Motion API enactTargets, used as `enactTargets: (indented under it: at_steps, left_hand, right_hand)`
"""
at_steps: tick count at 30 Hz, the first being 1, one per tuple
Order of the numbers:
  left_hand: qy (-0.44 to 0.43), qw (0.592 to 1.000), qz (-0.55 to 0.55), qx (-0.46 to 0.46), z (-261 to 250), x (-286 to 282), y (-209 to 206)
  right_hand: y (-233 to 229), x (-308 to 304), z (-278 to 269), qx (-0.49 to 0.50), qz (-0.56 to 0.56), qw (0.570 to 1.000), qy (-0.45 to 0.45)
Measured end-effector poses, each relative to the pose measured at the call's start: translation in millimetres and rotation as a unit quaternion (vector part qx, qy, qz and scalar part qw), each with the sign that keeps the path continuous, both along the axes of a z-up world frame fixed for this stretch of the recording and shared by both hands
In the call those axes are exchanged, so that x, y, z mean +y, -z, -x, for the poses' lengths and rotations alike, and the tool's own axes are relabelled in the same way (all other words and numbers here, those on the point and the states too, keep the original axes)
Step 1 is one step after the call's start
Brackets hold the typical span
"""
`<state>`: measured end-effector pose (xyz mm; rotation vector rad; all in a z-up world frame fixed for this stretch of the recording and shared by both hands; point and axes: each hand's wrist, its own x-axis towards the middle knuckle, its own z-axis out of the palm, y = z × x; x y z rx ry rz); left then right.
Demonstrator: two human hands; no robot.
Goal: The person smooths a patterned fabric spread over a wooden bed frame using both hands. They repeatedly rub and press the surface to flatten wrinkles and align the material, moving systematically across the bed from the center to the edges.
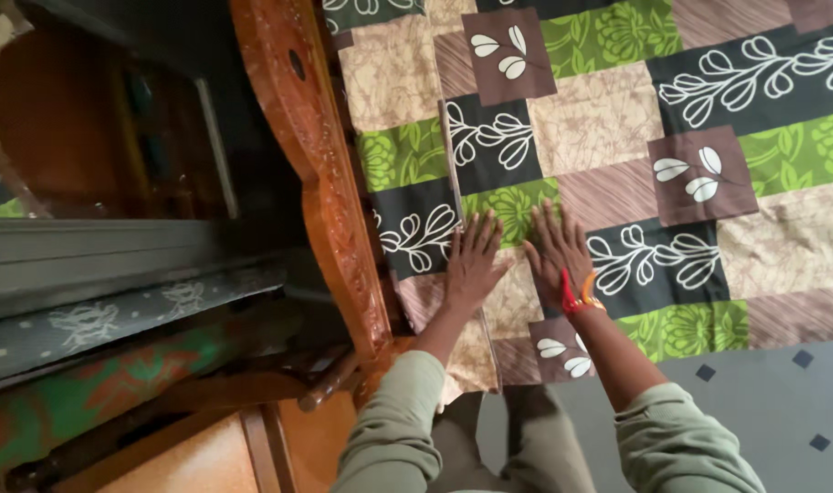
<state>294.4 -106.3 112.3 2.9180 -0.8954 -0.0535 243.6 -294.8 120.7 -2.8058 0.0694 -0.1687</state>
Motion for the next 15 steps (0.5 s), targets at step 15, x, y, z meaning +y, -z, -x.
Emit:
enactTargets:
  at_steps: [15]
  left_hand:
    - [-0.084,0.992,-0.013,0.092,-60.1,13.6,11.4]
  right_hand:
    - [29.3,-151.5,-44.0,0.031,0.057,0.997,0.045]
